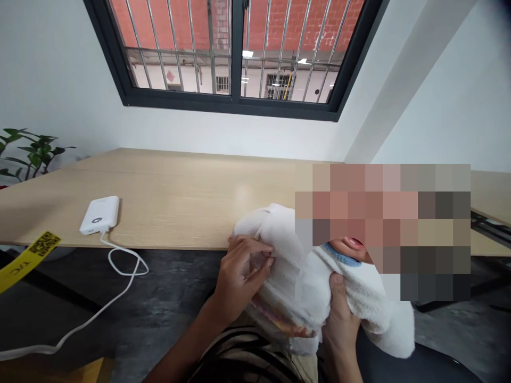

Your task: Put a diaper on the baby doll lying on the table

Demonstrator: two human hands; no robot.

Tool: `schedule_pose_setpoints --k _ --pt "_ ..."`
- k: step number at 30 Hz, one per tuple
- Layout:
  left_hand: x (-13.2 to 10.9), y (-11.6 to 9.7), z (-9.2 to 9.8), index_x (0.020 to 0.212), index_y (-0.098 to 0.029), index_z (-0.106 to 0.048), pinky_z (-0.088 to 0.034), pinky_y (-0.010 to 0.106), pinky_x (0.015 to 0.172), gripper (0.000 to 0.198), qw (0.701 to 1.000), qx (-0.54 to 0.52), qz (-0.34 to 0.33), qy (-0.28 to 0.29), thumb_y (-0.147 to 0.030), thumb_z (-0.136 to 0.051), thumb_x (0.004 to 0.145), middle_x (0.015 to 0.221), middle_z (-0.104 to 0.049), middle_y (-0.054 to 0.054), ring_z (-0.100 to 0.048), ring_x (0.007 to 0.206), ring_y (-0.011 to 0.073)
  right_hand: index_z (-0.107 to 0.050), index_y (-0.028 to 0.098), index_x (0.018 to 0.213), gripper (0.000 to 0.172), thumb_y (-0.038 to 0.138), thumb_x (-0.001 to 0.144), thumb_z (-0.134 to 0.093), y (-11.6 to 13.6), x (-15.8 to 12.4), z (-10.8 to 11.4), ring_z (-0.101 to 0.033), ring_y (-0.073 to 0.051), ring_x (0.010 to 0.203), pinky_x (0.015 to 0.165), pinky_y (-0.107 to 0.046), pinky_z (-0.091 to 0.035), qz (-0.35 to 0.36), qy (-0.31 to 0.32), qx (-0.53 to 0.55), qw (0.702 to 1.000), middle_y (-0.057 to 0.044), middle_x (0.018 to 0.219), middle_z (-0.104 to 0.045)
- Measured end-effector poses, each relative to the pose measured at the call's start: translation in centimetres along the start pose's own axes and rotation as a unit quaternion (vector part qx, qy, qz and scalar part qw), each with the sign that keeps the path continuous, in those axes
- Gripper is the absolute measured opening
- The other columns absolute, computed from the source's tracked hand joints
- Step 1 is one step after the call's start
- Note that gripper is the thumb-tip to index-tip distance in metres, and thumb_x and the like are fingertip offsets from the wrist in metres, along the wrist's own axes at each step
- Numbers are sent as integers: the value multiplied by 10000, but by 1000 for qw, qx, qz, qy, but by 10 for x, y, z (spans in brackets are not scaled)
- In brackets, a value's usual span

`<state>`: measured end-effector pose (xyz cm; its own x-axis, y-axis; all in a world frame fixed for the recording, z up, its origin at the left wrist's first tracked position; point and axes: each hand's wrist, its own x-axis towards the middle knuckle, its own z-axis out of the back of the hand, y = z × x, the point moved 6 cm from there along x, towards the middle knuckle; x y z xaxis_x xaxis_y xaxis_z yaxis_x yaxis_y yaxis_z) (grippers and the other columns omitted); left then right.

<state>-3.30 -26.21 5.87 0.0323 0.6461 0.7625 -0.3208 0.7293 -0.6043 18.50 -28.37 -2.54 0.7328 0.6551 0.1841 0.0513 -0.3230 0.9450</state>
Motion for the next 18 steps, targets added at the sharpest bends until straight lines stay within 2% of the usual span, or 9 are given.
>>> schedule_pose_setpoints --k 6,13,18 --pt "-3 1 4 930 -205 -625 -489 307 823 133 1000 4 -17 -17 -103 -622 844 827 -668 18 -617 847 167 -511 116 1391 764 463 747 -733 -1 -1 1 -531 -289 1268 1086 -435 -436 -35 -15 -2 999 -109 1423 -513" --pt "-6 4 9 914 -207 -618 -495 319 814 95 999 19 -16 -20 -126 -612 865 824 -659 24 -607 851 171 -485 138 1412 762 456 762 -723 -2 0 0 -501 -270 1299 1120 -429 -399 -23 -6 10 1000 -93 1482 -443" --pt "-8 4 11 914 -213 -613 -489 335 832 90 999 26 -20 -25 -134 -603 871 833 -663 23 -608 853 176 -488 129 1409 764 459 761 -722 -1 0 1 -483 -279 1314 1104 -429 -415 -19 -13 0 1000 -95 1466 -465"
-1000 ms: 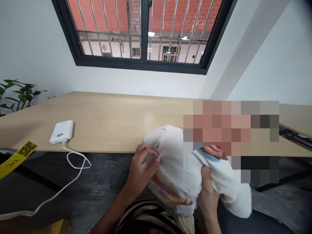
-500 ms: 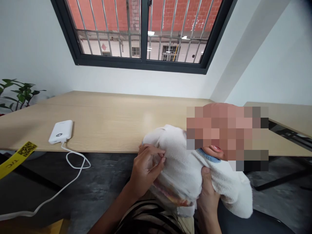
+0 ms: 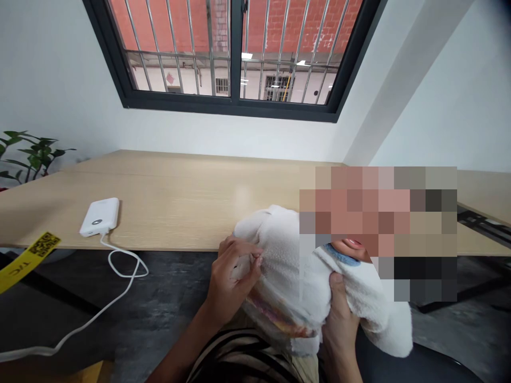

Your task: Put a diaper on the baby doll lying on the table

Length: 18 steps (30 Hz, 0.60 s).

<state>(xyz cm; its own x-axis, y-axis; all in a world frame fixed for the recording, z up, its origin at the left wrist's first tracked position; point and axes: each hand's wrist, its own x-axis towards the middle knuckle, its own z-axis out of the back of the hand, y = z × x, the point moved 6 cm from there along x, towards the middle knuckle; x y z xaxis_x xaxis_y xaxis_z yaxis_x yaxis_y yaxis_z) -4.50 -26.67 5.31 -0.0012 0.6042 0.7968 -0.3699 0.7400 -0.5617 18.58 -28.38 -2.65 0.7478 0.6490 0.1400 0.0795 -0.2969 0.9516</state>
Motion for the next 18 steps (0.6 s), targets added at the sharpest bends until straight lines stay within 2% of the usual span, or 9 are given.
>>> schedule_pose_setpoints --k 6,10,15,18 --pt "0 0 -3 895 -207 -603 -494 335 810 53 1000 -9 14 6 -158 -586 882 804 -640 29 -597 817 174 -467 124 1422 750 475 795 -685 1 0 -2 -536 -270 1262 1082 -423 -429 10 18 -12 1000 -108 1406 -532" --pt "-4 4 -5 927 -201 -610 -495 326 824 88 999 -18 27 33 -212 -653 851 904 -630 52 -596 907 191 -467 151 1427 756 469 781 -697 2 -1 -4 -516 -266 1280 1119 -434 -379 9 18 15 1000 -89 1378 -562" --pt "-14 20 -9 1125 -218 -562 -448 379 986 355 986 -41 94 134 -258 -707 803 1174 -584 88 -547 1144 233 -495 125 1397 736 495 786 -668 11 2 -2 -499 -275 1291 1127 -447 -363 25 4 -14 1000 -97 1272 -635" --pt "-21 30 -9 1233 -223 -507 -449 383 1012 521 968 -69 139 196 -242 -731 762 1297 -539 105 -507 1241 257 -555 122 1327 700 523 764 -666 10 8 1 -462 -285 1325 1166 -464 -297 26 8 -26 999 -108 1321 -599"
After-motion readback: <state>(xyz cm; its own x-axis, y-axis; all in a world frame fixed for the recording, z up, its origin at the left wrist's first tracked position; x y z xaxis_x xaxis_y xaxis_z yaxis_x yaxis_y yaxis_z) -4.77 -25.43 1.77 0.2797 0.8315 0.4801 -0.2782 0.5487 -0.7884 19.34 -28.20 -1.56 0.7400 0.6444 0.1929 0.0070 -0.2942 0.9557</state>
